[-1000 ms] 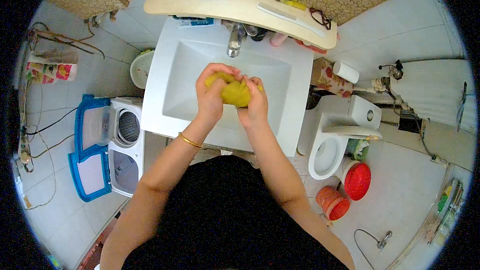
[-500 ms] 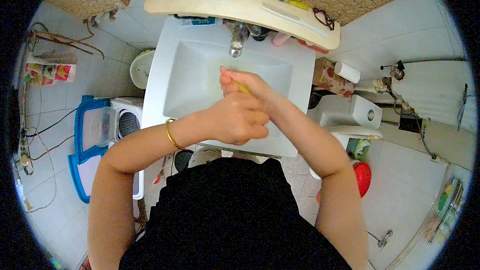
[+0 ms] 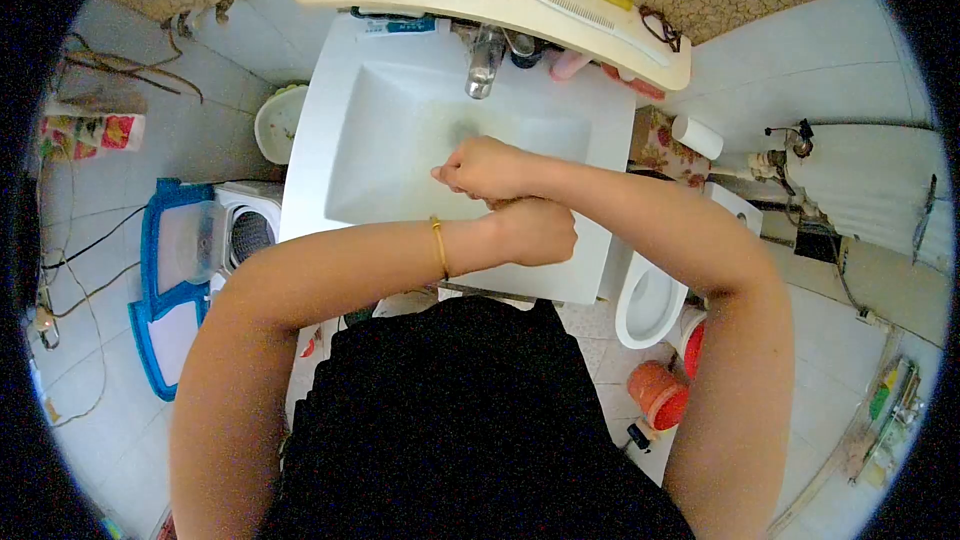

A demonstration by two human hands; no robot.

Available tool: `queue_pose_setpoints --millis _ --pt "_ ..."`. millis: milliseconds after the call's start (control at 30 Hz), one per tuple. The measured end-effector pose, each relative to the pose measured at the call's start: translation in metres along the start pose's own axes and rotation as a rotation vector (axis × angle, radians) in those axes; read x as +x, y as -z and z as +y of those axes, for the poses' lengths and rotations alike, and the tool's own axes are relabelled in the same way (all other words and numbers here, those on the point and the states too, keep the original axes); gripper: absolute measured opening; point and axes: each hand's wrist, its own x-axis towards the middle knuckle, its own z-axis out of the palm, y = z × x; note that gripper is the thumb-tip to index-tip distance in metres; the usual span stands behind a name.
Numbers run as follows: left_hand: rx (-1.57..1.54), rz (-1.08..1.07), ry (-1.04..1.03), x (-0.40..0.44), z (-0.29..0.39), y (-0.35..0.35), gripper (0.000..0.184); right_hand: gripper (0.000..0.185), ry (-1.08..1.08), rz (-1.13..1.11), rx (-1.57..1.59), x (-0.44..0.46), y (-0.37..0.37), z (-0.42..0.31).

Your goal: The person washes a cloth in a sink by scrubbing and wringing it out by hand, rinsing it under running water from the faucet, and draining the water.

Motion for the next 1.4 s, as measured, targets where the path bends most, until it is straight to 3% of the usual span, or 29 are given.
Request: queue_pose_setpoints --millis 67,100,200,267,400,467,500,600,633,700,767,867,1000,1100,1200,1300,1400 --pt "-0.021 -0.014 0.057 0.002 -0.004 -0.019 0.013 0.043 0.045 0.104 -0.164 0.013 -0.006 0.010" --pt "0.031 -0.045 0.090 -0.001 -0.003 -0.021 0.013 0.042 0.020 0.116 -0.085 0.020 -0.007 0.017" --pt "0.110 -0.169 -0.064 -0.016 -0.008 -0.025 0.016 0.038 -0.018 0.102 0.240 0.038 -0.010 0.041" --pt "0.041 0.073 -0.105 -0.024 -0.010 -0.042 0.015 0.035 0.008 0.027 0.571 0.042 -0.011 0.057" --pt "-0.122 0.720 -0.012 -0.055 -0.018 -0.064 0.010 0.027 0.117 0.099 0.779 0.040 -0.013 0.087" --pt "-0.227 0.899 0.281 -0.072 -0.022 -0.048 0.015 0.026 0.180 0.192 0.876 0.030 -0.019 0.097" --pt "-0.279 0.985 0.432 -0.079 -0.025 -0.042 0.019 0.038 0.179 0.139 0.870 0.021 -0.021 0.099" --pt "-0.451 1.128 1.152 -0.090 -0.033 -0.075 0.032 0.048 0.183 0.252 0.792 0.011 -0.033 0.098" --pt "-0.885 1.143 1.245 -0.099 -0.035 -0.069 0.036 0.053 0.180 0.259 0.757 0.007 -0.036 0.096" --pt "-1.781 1.068 1.332 -0.117 -0.041 -0.056 0.045 0.050 0.296 0.492 0.256 0.006 -0.043 0.104" --pt "-1.896 1.068 1.290 -0.123 -0.038 -0.049 0.049 0.040 0.404 0.826 -0.224 0.007 -0.054 0.111" --pt "-1.886 1.027 1.092 -0.130 -0.029 -0.044 0.059 0.034 0.329 0.846 -0.255 0.000 -0.052 0.110" --pt "-1.530 0.869 0.815 -0.152 -0.027 -0.033 0.068 0.025 0.368 0.756 0.475 -0.016 -0.035 0.108" --pt "-1.251 0.706 0.843 -0.162 -0.031 -0.039 0.063 0.017 0.505 0.861 0.725 -0.036 -0.027 0.089" --pt "-0.889 0.485 0.844 -0.157 -0.032 -0.048 0.052 0.018 0.611 0.726 1.079 -0.042 -0.034 0.072" --pt "-0.823 0.573 0.737 -0.153 -0.030 -0.052 0.044 0.021 0.617 0.759 0.986 -0.040 -0.033 0.059" --pt "-1.252 0.632 0.752 -0.159 -0.034 -0.049 0.040 0.028 0.561 0.703 0.749 -0.049 -0.022 0.062"
